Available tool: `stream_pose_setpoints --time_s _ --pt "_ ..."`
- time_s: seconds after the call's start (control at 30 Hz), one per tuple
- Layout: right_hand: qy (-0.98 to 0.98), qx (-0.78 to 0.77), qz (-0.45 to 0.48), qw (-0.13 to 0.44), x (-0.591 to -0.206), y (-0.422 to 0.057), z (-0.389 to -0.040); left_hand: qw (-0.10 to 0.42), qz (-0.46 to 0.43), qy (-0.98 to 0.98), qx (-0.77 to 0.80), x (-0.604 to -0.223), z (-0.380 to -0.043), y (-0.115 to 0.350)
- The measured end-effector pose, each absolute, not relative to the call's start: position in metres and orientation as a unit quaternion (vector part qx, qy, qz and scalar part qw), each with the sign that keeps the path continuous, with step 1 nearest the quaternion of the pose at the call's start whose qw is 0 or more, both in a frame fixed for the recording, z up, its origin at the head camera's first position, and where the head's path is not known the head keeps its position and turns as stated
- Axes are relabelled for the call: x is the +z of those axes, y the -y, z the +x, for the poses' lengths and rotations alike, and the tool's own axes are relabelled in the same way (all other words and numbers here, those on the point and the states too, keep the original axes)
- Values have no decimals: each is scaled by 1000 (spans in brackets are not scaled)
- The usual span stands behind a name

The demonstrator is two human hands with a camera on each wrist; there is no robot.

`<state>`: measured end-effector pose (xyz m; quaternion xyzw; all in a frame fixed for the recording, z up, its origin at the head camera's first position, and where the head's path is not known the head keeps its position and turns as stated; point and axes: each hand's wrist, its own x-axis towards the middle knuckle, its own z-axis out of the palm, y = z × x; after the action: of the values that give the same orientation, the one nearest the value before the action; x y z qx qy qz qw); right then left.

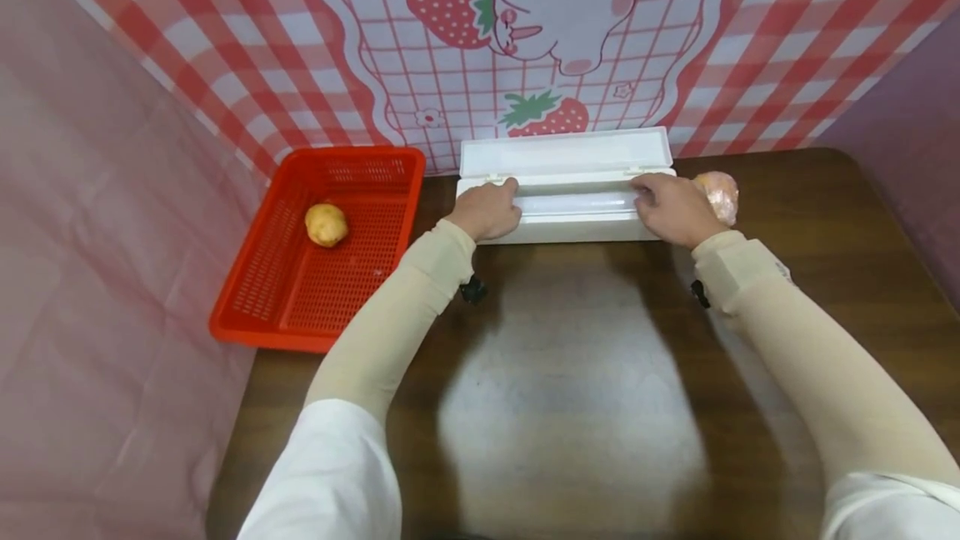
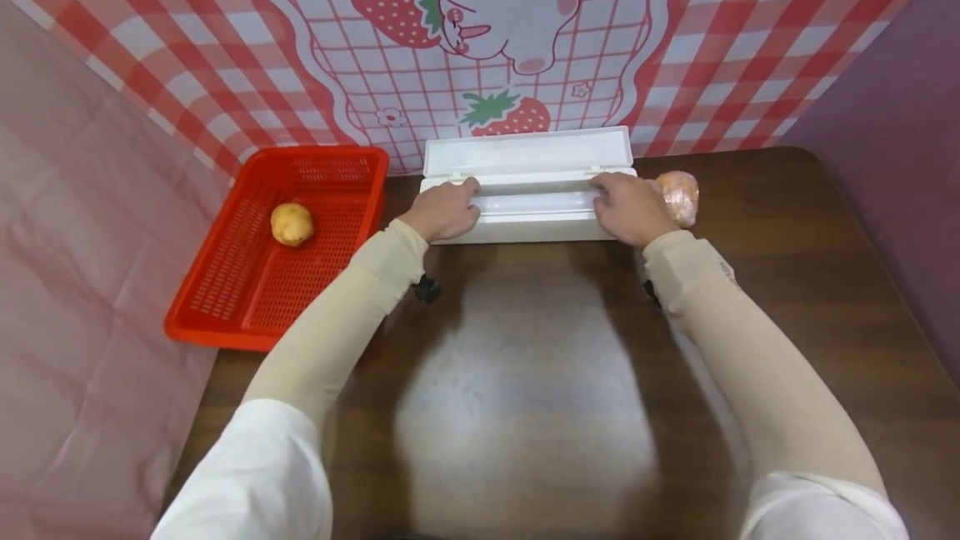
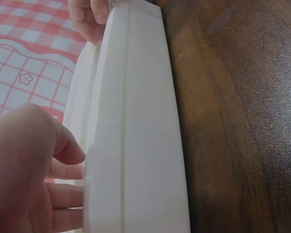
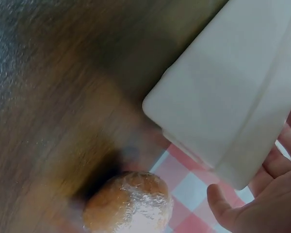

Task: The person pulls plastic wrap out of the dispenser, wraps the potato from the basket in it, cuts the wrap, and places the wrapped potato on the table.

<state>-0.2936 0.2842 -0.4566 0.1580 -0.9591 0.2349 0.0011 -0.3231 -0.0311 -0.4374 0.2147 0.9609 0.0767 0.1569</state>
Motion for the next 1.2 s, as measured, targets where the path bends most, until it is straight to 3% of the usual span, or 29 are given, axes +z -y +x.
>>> stream_pose_setpoints --time_s 0.23,0.83,1.2 --pt "955 235 174 54 -464 -292 -299 136 239 -958 80 -439 -326 33" --pt "947 153 246 141 -465 -302 -305 -40 302 -952 11 -449 -327 59" --pt "971 148 152 107 -456 -306 -300 -67 274 -958 52 -447 -328 66"
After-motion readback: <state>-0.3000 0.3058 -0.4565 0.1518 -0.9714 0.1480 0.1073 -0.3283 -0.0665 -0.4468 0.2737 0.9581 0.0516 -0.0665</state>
